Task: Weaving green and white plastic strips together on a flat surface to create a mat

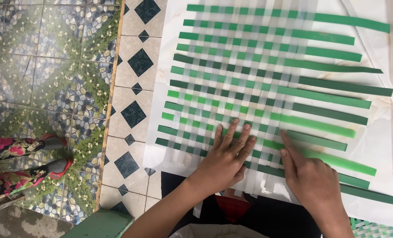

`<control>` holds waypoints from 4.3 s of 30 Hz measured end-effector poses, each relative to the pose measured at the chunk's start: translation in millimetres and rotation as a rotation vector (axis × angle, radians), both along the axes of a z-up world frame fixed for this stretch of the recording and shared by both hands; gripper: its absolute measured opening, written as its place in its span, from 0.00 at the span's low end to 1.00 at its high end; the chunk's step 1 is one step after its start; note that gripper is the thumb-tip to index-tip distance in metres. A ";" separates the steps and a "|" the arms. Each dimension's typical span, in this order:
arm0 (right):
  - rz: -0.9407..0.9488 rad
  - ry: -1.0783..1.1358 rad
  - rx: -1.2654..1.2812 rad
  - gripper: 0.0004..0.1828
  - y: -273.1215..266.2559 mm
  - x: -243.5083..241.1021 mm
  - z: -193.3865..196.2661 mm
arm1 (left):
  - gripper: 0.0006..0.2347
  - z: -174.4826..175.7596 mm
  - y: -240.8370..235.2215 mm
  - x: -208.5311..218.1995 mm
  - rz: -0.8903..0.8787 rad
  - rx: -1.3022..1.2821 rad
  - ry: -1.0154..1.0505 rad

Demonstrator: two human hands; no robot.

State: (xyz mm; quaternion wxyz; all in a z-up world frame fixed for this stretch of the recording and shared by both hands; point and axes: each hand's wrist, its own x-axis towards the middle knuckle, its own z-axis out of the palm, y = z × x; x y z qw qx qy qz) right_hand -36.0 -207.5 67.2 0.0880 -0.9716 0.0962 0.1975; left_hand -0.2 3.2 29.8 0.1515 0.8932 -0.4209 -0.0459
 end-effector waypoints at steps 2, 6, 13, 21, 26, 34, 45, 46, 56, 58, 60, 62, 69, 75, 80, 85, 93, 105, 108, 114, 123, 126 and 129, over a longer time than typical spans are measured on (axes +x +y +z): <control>-0.005 -0.003 0.009 0.29 1.9 -6.7 2.1 | 0.29 -1.7 -0.1 -0.2 -0.002 0.004 -0.006; -0.016 -0.008 0.025 0.30 3.0 -23.2 -3.0 | 0.29 0.0 0.3 0.3 -0.007 0.008 -0.011; -0.047 0.034 0.075 0.32 7.8 -40.7 0.8 | 0.30 -12.6 4.0 -1.9 -0.026 -0.019 0.036; -0.283 -0.462 0.341 0.09 4.4 -112.0 -40.8 | 0.29 -15.0 6.9 -4.1 -0.018 -0.026 0.000; -0.297 -0.492 0.399 0.08 15.4 -133.4 -54.6 | 0.29 -20.7 7.9 -6.9 -0.002 0.007 -0.066; 0.000 -0.186 0.161 0.41 31.7 -136.4 -61.0 | 0.28 -25.1 9.8 -11.3 0.009 -0.020 -0.021; -0.126 -0.602 0.506 0.17 46.1 -165.6 -39.5 | 0.31 -28.0 8.4 -10.3 0.012 0.001 -0.025; -0.124 -0.599 0.507 0.17 45.3 -167.1 -42.0 | 0.31 -27.8 8.3 -10.7 0.014 0.001 -0.023; -0.575 -0.061 0.814 0.19 44.7 -139.0 -57.0 | 0.30 -25.5 9.4 -10.3 0.010 -0.002 -0.009; -0.547 -0.112 0.873 0.19 44.3 -140.4 -62.6 | 0.30 -24.9 9.5 -10.3 0.012 -0.007 0.009; -0.571 -0.083 0.875 0.19 43.0 -140.1 -63.7 | 0.30 -24.8 9.3 -10.4 0.011 -0.010 -0.007; -0.552 -0.082 0.889 0.20 42.3 -139.0 -60.9 | 0.30 -25.4 9.7 -11.3 0.010 -0.012 -0.011; -0.452 -0.004 0.690 0.18 36.6 -117.1 -46.0 | 0.30 -21.2 10.0 -10.6 0.010 -0.027 -0.008; -0.509 0.423 0.472 0.25 10.4 -49.9 33.6 | 0.28 -12.2 10.1 -7.7 0.011 -0.040 0.017; -0.052 -0.368 0.494 0.18 -56.7 41.4 16.3 | 0.28 -6.0 8.9 -6.7 0.023 -0.034 0.032; 0.061 -0.646 0.511 0.13 -82.7 167.6 -15.2 | 0.28 -3.3 6.5 -2.5 0.045 -0.034 0.001; 0.260 -0.597 0.270 0.19 -95.1 252.0 -67.7 | 0.27 2.4 8.1 8.1 0.054 -0.084 0.047; -0.162 -0.135 0.237 0.25 -86.4 296.7 -30.1 | 0.31 -13.6 4.4 6.8 0.074 0.011 -0.020; -0.279 0.032 0.254 0.22 -79.7 313.0 -14.1 | 0.28 -11.6 4.9 6.8 0.069 -0.041 0.033; -0.436 0.118 0.347 0.20 -81.8 327.4 -10.4 | 0.32 -9.0 5.8 7.0 0.067 0.011 0.015; -0.451 -0.193 0.582 0.08 -107.2 377.1 -32.6 | 0.21 -15.2 1.9 4.2 0.131 -0.125 0.033; -0.597 -0.183 0.575 0.13 -123.7 402.5 -49.2 | 0.20 -16.4 1.3 4.3 0.148 -0.120 0.012; -0.549 -0.291 0.658 0.16 -163.7 440.2 -88.8 | 0.21 -18.8 0.2 4.4 0.155 -0.087 0.012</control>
